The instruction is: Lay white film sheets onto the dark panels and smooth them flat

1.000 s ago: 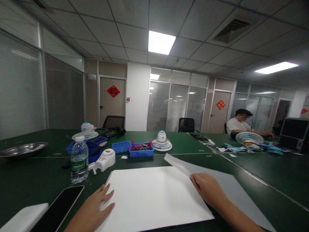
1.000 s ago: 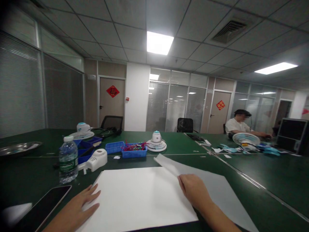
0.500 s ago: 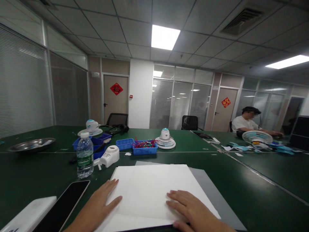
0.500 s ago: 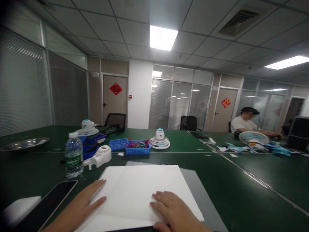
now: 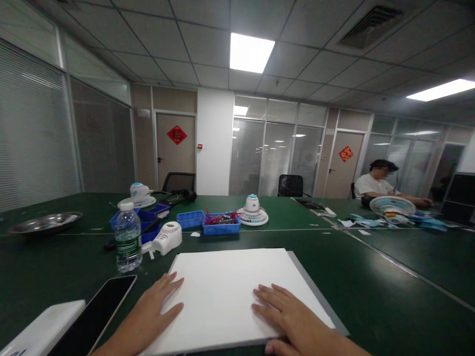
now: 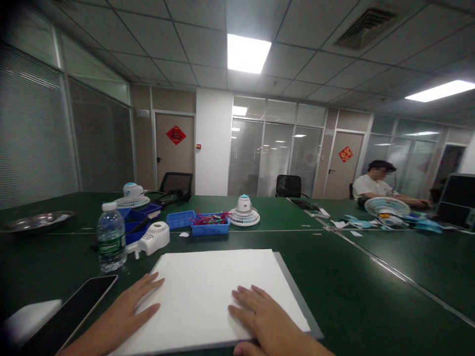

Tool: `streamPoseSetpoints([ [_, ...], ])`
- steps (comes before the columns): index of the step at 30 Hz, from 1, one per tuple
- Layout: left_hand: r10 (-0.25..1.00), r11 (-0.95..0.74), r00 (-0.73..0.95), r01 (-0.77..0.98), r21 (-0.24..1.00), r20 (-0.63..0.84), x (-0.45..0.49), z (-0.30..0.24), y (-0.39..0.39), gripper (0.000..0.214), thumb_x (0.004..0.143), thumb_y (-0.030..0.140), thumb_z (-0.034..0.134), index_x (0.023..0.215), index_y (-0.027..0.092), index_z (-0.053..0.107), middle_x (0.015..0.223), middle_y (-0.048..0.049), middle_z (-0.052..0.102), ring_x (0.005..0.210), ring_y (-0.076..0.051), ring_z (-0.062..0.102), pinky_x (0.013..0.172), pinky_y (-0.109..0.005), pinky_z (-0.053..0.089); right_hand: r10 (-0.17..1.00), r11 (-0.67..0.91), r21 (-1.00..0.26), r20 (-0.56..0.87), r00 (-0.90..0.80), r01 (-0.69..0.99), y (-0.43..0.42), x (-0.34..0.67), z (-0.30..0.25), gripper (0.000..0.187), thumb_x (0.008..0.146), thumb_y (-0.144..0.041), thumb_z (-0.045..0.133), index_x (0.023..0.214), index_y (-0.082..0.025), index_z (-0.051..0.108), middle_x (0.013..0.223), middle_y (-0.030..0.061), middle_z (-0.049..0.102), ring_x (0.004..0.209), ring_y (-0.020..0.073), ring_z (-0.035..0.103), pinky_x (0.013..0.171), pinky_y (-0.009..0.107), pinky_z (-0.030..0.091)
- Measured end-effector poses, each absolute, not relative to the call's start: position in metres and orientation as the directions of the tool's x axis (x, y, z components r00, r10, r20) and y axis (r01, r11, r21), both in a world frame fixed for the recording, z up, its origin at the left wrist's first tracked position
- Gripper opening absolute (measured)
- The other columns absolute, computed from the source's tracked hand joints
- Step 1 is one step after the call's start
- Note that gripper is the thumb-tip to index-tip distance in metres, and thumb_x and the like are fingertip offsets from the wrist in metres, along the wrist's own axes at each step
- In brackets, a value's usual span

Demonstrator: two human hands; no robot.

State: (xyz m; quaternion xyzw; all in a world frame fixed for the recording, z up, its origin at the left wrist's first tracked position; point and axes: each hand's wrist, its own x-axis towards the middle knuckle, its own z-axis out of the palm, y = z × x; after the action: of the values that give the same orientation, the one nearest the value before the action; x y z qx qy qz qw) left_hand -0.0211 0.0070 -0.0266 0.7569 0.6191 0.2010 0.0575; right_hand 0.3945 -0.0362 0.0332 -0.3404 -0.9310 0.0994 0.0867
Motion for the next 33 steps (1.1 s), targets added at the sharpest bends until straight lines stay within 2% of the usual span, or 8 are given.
streamPoseSetpoints([
  [3, 0.958, -0.237, 0.163, 0.912, 0.335, 0.236, -0.021, -0.025, 0.007, 0.053, 0.089, 0.041, 0.053, 0.140, 0.027, 0.058, 0.156, -0.0050, 0.046, 0.145, -0.032, 0.040, 0.117, -0.051, 0.035, 0.702, 0.708, -0.183, 0.289, -0.651, 0.682, -0.018, 0.416, 0.022, 0.059, 0.095, -0.054, 0.053, 0.149, -0.032, 0.046, 0.155, 0.0083, 0.044, 0.143, 0.0305, 0.039, 0.119, 0.055, 0.028],
  [6, 0.956, -0.245, 0.170, 0.911, 0.331, 0.240, -0.021, -0.023, 0.005, 0.053, 0.088, 0.030, 0.051, 0.140, 0.026, 0.058, 0.156, -0.0045, 0.046, 0.145, -0.031, 0.040, 0.117, -0.051, 0.035, 0.800, 0.522, -0.156, 0.430, -0.418, 0.838, 0.011, 0.453, 0.010, 0.051, 0.096, -0.053, 0.050, 0.138, -0.026, 0.060, 0.142, 0.0105, 0.059, 0.134, 0.0303, 0.051, 0.115, 0.053, 0.035],
  [12, 0.954, -0.251, 0.185, 0.924, 0.289, 0.236, -0.024, -0.023, 0.003, 0.053, 0.089, 0.029, 0.048, 0.140, 0.024, 0.058, 0.156, -0.0057, 0.045, 0.145, -0.031, 0.038, 0.118, -0.049, 0.033, 0.956, 0.104, -0.252, 0.293, -0.027, 0.962, 0.047, 0.517, -0.004, 0.055, 0.095, -0.056, 0.042, 0.104, -0.016, 0.079, 0.127, 0.0160, 0.068, 0.126, 0.0349, 0.057, 0.109, 0.053, 0.040],
  [16, 0.946, -0.267, 0.186, 0.912, 0.311, 0.266, -0.027, -0.027, 0.002, 0.051, 0.093, 0.038, 0.048, 0.140, 0.023, 0.058, 0.156, -0.0070, 0.044, 0.145, -0.033, 0.037, 0.118, -0.051, 0.034, 0.964, 0.142, -0.308, 0.259, -0.061, 0.941, 0.048, 0.512, -0.012, 0.053, 0.096, -0.054, 0.039, 0.105, -0.021, 0.079, 0.128, 0.0118, 0.069, 0.122, 0.0302, 0.062, 0.106, 0.047, 0.044],
  [22, 0.946, -0.268, 0.184, 0.906, 0.327, 0.266, -0.028, -0.028, 0.000, 0.054, 0.094, 0.045, 0.048, 0.143, 0.026, 0.054, 0.157, -0.0058, 0.042, 0.146, -0.034, 0.036, 0.119, -0.052, 0.033, 0.970, 0.170, -0.577, 0.239, -0.033, 0.799, 0.052, 0.478, -0.026, 0.046, 0.088, -0.051, 0.049, 0.101, -0.020, 0.080, 0.134, 0.0135, 0.065, 0.130, 0.0334, 0.055, 0.112, 0.050, 0.036],
  [27, 0.948, -0.274, 0.196, 0.905, 0.327, 0.251, -0.030, -0.032, 0.005, 0.052, 0.094, 0.043, 0.047, 0.144, 0.027, 0.052, 0.158, -0.0035, 0.039, 0.147, -0.033, 0.033, 0.120, -0.051, 0.031, 0.981, 0.137, -0.706, 0.195, 0.005, 0.695, 0.053, 0.484, -0.018, 0.054, 0.091, -0.037, 0.033, 0.120, -0.016, 0.073, 0.125, 0.0127, 0.070, 0.116, 0.0305, 0.066, 0.097, 0.049, 0.052],
  [30, 0.940, -0.275, 0.177, 0.900, 0.339, 0.291, -0.032, -0.039, 0.011, 0.051, 0.093, 0.044, 0.049, 0.142, 0.029, 0.055, 0.156, -0.0013, 0.041, 0.146, -0.032, 0.035, 0.119, -0.050, 0.031, 0.982, 0.187, -0.830, 0.180, -0.064, 0.525, 0.053, 0.492, -0.009, 0.060, 0.081, -0.023, 0.039, 0.135, -0.018, 0.063, 0.127, 0.0108, 0.069, 0.110, 0.0292, 0.070, 0.084, 0.045, 0.059],
  [33, 0.935, -0.279, 0.166, 0.890, 0.361, 0.312, -0.032, -0.042, 0.015, 0.050, 0.093, 0.044, 0.050, 0.141, 0.031, 0.055, 0.155, 0.0013, 0.043, 0.145, -0.030, 0.038, 0.119, -0.048, 0.032, 0.964, 0.266, -0.925, 0.255, -0.074, 0.271, 0.053, 0.497, -0.001, 0.058, 0.075, -0.022, 0.053, 0.132, -0.026, 0.066, 0.150, 0.0069, 0.051, 0.121, 0.0309, 0.063, 0.085, 0.042, 0.059],
])
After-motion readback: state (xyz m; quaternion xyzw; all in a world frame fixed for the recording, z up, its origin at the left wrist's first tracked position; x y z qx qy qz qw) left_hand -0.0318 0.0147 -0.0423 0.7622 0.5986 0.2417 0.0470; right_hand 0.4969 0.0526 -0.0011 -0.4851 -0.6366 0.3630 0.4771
